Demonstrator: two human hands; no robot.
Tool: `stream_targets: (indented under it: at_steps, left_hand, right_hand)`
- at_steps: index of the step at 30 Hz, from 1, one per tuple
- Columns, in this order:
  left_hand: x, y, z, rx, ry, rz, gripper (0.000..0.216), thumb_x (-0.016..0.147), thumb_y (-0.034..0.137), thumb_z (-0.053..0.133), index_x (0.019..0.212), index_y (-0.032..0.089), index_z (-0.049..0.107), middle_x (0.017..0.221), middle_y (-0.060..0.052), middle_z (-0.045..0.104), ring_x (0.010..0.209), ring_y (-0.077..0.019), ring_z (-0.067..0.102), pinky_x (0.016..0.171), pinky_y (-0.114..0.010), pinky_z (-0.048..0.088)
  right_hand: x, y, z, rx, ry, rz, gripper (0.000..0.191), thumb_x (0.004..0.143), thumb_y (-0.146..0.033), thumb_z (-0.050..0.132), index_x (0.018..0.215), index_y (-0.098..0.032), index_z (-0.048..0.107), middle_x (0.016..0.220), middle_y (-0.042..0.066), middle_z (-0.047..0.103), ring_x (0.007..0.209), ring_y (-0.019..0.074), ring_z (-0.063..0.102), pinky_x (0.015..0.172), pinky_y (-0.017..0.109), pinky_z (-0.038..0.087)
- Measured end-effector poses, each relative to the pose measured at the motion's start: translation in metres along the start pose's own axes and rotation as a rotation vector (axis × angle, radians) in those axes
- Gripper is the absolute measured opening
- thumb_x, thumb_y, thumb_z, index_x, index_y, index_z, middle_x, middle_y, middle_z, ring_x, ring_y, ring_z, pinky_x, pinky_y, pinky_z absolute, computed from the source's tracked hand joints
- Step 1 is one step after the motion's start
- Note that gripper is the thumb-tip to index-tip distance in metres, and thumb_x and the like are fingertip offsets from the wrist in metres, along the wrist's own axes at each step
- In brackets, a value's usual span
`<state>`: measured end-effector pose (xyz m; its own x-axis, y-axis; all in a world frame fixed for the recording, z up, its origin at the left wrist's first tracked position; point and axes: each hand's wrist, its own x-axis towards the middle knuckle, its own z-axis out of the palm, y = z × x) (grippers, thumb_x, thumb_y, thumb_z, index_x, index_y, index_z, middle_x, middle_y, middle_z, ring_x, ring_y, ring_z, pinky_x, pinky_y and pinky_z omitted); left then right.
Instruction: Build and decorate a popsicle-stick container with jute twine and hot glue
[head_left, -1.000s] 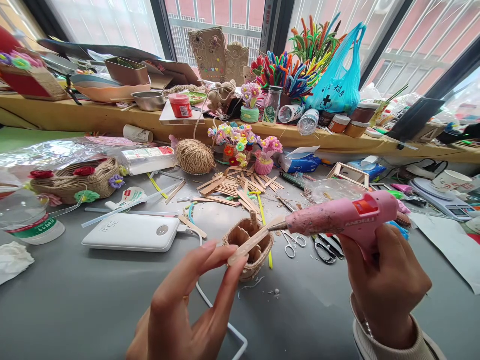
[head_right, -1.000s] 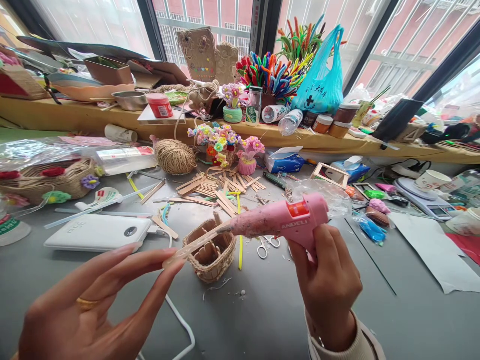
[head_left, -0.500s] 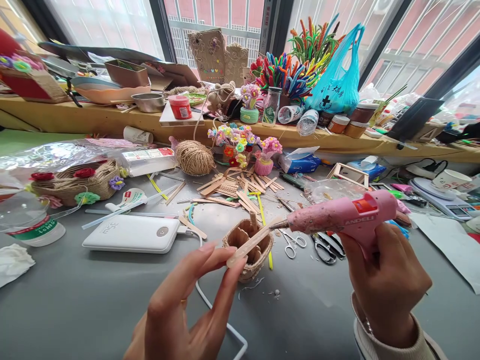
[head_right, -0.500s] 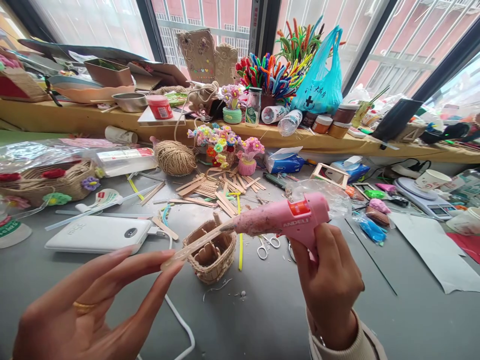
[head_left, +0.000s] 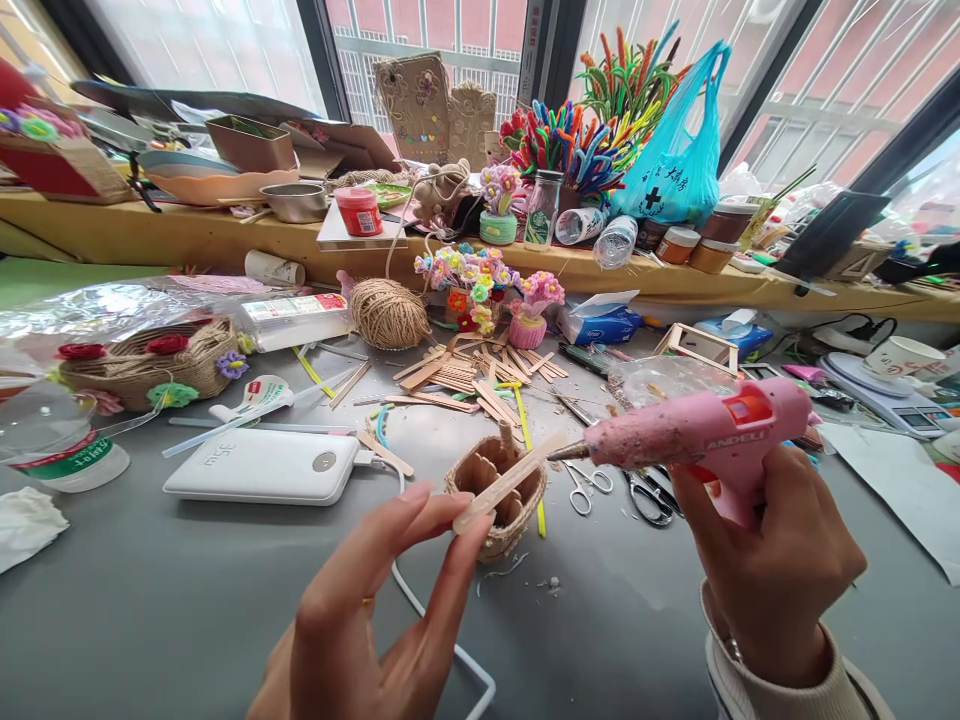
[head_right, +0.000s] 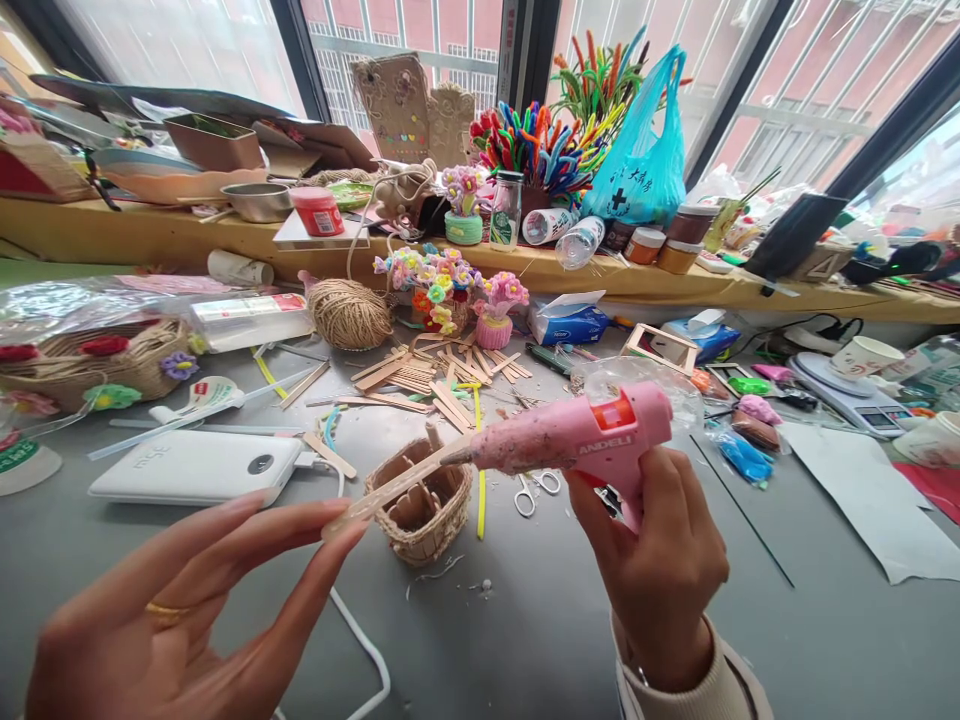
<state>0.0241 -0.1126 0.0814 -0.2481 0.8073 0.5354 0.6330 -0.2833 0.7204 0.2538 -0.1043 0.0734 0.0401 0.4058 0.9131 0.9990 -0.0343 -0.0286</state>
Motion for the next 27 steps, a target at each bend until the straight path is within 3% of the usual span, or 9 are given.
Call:
stream_targets:
  at_steps: [27]
  left_hand:
    - [-0.0001, 0.0014, 0.0005, -0.025, 0.021, -0.012, 0.034, 0.063, 0.024, 0.074, 0.094, 0.024, 0.059, 0.074, 0.003, 0.072, 0.069, -0.0183, 0.069, 0.070, -0.028, 0.059]
  right_hand:
    - [-0.0029, 0.0004, -0.0011, -0.006, -0.039, -0.017, 0.023, 0.079, -0.036, 0.059, 0.075, -0.018, 0.046, 0.060, -0.002, 0.046, 0.052, 0.0092, 0.044, 0.047, 0.023, 0.028]
